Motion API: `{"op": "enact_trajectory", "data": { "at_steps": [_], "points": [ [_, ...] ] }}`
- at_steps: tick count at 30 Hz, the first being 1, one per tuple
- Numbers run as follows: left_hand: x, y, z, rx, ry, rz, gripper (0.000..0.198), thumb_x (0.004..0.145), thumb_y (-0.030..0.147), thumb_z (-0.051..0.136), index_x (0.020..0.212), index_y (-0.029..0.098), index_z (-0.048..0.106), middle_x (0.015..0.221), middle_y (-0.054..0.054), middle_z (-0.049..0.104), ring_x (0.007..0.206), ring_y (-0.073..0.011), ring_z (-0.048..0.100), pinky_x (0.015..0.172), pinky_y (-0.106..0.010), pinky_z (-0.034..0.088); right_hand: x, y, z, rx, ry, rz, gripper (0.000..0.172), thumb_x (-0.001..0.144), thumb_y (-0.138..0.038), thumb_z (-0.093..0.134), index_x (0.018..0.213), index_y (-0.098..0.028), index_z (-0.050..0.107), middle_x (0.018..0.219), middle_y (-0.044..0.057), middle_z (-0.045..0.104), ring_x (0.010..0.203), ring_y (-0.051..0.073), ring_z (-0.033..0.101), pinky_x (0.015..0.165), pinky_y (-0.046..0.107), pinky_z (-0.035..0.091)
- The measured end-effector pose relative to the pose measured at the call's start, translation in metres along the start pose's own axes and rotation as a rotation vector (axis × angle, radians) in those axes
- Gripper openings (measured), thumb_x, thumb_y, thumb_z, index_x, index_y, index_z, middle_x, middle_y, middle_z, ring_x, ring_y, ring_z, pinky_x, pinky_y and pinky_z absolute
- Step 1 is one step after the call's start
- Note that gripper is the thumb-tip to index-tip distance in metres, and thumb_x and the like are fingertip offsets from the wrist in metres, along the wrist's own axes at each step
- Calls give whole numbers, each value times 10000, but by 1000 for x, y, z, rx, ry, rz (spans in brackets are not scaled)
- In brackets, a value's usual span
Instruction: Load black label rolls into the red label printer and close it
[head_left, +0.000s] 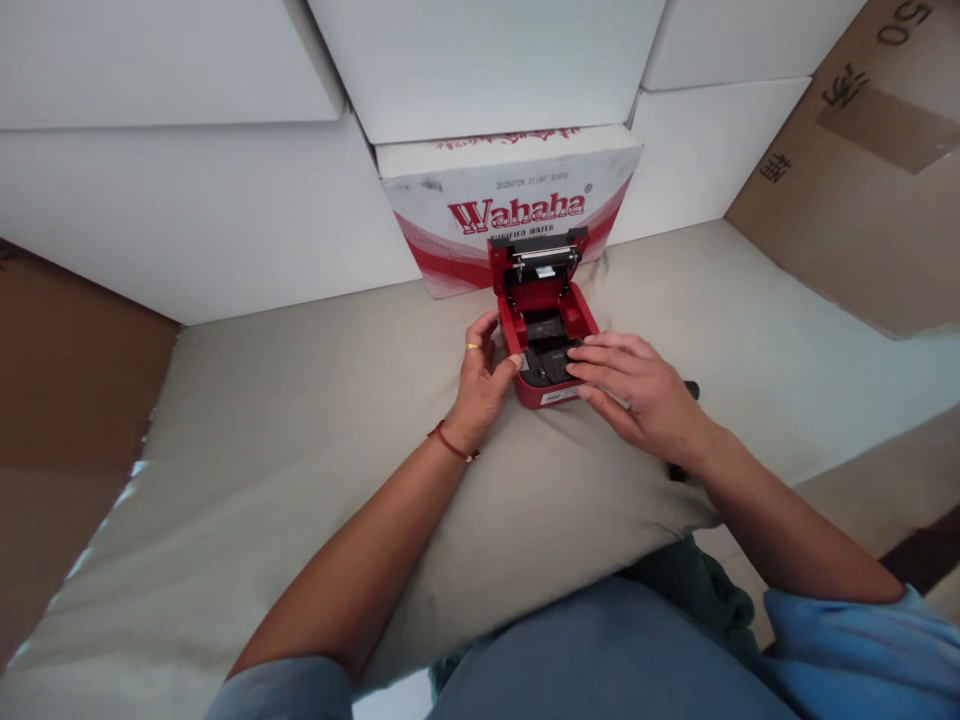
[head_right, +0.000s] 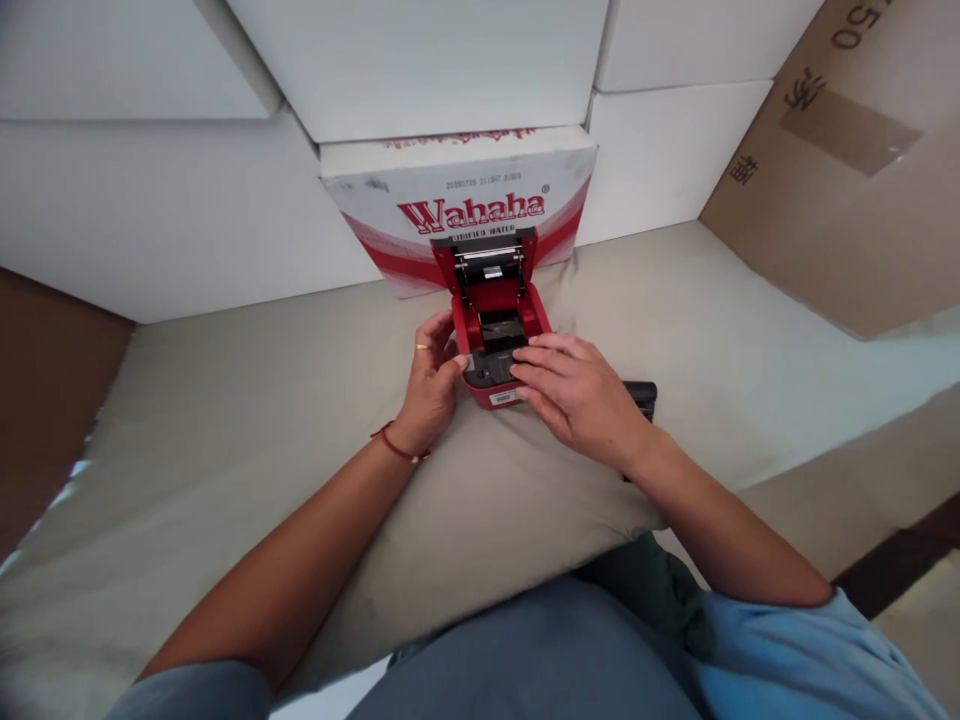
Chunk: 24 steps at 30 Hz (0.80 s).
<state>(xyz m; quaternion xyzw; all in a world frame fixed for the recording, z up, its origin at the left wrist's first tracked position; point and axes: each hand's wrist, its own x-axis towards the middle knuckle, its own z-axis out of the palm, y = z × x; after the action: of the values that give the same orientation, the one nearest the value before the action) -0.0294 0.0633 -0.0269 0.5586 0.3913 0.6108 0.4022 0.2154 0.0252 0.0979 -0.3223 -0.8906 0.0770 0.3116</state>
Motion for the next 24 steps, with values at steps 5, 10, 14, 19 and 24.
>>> {"op": "enact_trajectory", "data": {
  "at_steps": [5,10,14,19,24],
  "points": [
    [-12,31,4,273,207,250,525,1010,585,679,1460,348,547,1531,-93,538,1516,-308,511,1299,-572,411,-21,4,7,-91,-88,46,400,1099,-317,587,1483,-304,702,1541,82,709,1479,286,628,1292,581,437],
    [-26,55,14,608,-11,678,482,995,419,711,1466,373,618,1369,-70,661,1437,-315,580,1278,-580,424,-23,5,5,-54,-90,34,399,1098,-374,596,1470,-288,711,1540,101,708,1491,293,620,1308,596,411],
    [-31,52,18,751,-110,677,474,981,250,711,1420,422,658,1270,-32,745,1301,-275,675,1249,-569,440,-2,1,-14,81,-34,70,358,1100,-386,586,1403,-296,753,1460,95,764,1395,296,695,1275,551,472],
    [-31,49,17,790,-67,721,459,977,207,704,1386,415,692,1230,-39,758,1298,-264,671,1227,-559,464,71,30,-29,-78,221,207,535,1162,-535,346,1593,-335,592,1620,55,634,1574,320,520,1301,574,420],
    [-31,49,18,799,-73,696,481,980,214,698,1397,455,681,1260,-25,756,1326,-270,666,1280,-593,401,137,71,-8,-97,142,249,680,1135,-698,236,1588,-322,578,1487,65,702,1534,320,545,1269,555,434]
  ]
}}
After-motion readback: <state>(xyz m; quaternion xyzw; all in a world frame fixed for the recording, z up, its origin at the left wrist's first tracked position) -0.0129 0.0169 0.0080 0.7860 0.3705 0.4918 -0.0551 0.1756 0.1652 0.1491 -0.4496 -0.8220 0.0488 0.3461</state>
